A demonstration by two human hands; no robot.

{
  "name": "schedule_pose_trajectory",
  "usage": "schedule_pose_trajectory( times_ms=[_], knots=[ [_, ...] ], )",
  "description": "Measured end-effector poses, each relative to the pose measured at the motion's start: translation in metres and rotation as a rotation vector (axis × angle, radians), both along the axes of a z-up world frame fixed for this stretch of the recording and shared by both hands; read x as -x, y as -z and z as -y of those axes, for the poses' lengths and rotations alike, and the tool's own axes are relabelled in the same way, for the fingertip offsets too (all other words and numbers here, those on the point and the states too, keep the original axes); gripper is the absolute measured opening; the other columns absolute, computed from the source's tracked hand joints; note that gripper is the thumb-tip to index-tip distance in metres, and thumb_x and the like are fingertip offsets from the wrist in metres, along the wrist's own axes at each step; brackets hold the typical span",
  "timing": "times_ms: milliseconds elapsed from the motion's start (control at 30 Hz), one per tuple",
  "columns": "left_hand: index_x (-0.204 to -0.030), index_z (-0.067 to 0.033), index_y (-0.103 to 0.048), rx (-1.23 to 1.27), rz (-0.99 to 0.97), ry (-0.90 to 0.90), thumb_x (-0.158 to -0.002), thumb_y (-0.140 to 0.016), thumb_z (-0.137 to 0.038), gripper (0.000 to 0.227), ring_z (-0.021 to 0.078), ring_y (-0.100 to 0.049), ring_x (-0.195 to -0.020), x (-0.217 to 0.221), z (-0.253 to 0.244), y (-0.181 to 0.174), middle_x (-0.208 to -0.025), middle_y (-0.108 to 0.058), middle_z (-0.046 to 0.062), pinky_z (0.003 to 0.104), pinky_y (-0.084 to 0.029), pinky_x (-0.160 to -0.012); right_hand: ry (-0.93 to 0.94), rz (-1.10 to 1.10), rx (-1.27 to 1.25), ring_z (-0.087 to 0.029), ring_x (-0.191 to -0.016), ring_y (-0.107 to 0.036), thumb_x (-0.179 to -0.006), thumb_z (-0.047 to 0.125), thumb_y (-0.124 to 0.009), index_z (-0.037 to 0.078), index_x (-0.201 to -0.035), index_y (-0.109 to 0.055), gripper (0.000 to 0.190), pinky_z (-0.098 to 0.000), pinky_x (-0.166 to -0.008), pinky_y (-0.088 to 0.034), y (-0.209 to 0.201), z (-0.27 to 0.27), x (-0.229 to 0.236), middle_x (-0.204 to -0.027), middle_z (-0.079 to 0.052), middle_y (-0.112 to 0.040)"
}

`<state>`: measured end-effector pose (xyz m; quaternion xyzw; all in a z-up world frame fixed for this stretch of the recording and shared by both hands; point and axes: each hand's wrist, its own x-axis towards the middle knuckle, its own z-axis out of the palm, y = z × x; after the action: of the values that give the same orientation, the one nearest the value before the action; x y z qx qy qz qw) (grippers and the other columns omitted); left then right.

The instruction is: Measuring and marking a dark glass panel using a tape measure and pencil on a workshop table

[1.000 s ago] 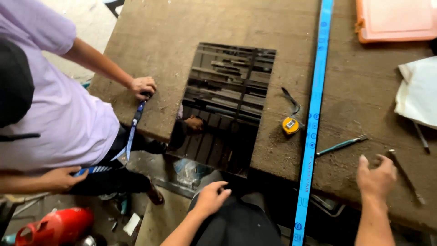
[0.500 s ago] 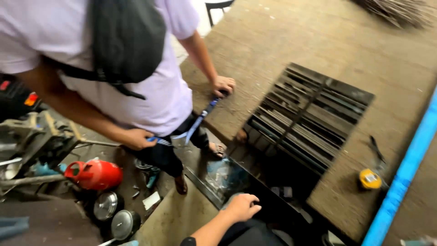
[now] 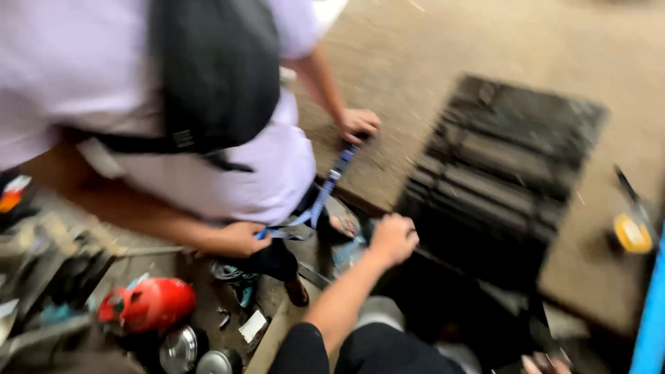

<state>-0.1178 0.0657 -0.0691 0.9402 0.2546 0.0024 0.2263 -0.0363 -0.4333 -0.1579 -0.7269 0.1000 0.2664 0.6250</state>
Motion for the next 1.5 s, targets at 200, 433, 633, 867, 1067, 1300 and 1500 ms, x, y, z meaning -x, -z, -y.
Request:
schedule_pose_trajectory(
  times_ms=[200,433,633,867,1067,1300,1500],
  knots=[
    [-0.099,-0.014,-0.062,-0.154,0.282,0.277,-0.07,-0.07,-0.03,0.033,0.0403,-0.06,-0.092,-0.04,-0.013,-0.017,-0.098,-0.055,0.016,0.053,-0.053,-0.077,0.377,-0.222,0.061,-0.038,-0.094,-0.069,-0.098,0.011,-0.073,0.007,-0.131,-0.057,0.037,-0.0504,-0.08,-0.06,-0.031,-0.064,0.123,-0.114,-0.021,-0.062],
    [-0.165,-0.0192,-0.021,0.011,-0.413,0.152,-0.087,-0.074,-0.068,0.106,0.0438,-0.009,-0.157,-0.056,-0.014,-0.018,-0.169,-0.009,0.024,0.063,-0.03,-0.119,0.692,-0.247,-0.315,-0.028,-0.084,-0.075,-0.101,0.018,-0.068,0.012,-0.101,-0.066,0.006,-0.0399,-0.08,-0.068,-0.027,-0.101,0.11,-0.094,-0.009,-0.069],
    [-0.166,-0.0258,-0.022,-0.003,-0.43,0.12,-0.085,-0.078,-0.067,0.107,0.0482,-0.009,-0.155,-0.054,-0.011,-0.033,-0.17,-0.008,0.019,0.06,-0.031,-0.122,0.812,-0.392,-0.541,-0.029,-0.104,-0.073,-0.105,0.035,-0.06,0.011,-0.111,-0.066,0.025,-0.0385,-0.092,-0.065,-0.026,-0.122,0.07,-0.106,-0.013,-0.07],
    [-0.167,-0.0268,-0.009,-0.013,-0.501,0.128,-0.088,-0.071,-0.076,0.111,0.0507,-0.003,-0.153,-0.058,-0.016,-0.012,-0.17,0.003,0.016,0.059,-0.027,-0.119,0.87,-0.485,-0.55,-0.027,-0.099,-0.069,-0.101,0.035,-0.06,0.013,-0.111,-0.066,0.025,-0.037,-0.085,-0.057,-0.035,-0.144,0.047,-0.1,-0.014,-0.069],
    [-0.166,-0.0259,-0.013,-0.024,-0.468,0.124,-0.089,-0.073,-0.074,0.109,0.0515,-0.006,-0.153,-0.058,-0.016,-0.013,-0.17,0.002,0.017,0.061,-0.029,-0.119,0.848,-0.529,-0.57,-0.025,-0.091,-0.066,-0.1,0.035,-0.062,0.012,-0.11,-0.067,0.026,-0.0371,-0.081,-0.054,-0.036,-0.143,0.046,-0.094,-0.011,-0.065],
    [-0.166,-0.0268,-0.014,-0.035,-0.462,0.122,-0.088,-0.075,-0.074,0.11,0.0506,-0.007,-0.153,-0.056,-0.016,-0.011,-0.17,0.001,0.017,0.061,-0.03,-0.119,0.815,-0.528,-0.536,-0.026,-0.092,-0.071,-0.103,0.032,-0.058,0.012,-0.113,-0.067,0.024,-0.0374,-0.081,-0.057,-0.026,-0.138,0.042,-0.094,-0.014,-0.07],
    [-0.166,-0.0265,-0.012,-0.029,-0.463,0.13,-0.089,-0.072,-0.076,0.109,0.0504,-0.005,-0.154,-0.056,-0.016,-0.014,-0.17,0.002,0.018,0.061,-0.029,-0.119,0.826,-0.551,-0.556,-0.024,-0.085,-0.067,-0.103,0.031,-0.058,0.009,-0.11,-0.067,0.025,-0.0367,-0.078,-0.054,-0.036,-0.139,0.035,-0.089,-0.01,-0.063]
  ],
)
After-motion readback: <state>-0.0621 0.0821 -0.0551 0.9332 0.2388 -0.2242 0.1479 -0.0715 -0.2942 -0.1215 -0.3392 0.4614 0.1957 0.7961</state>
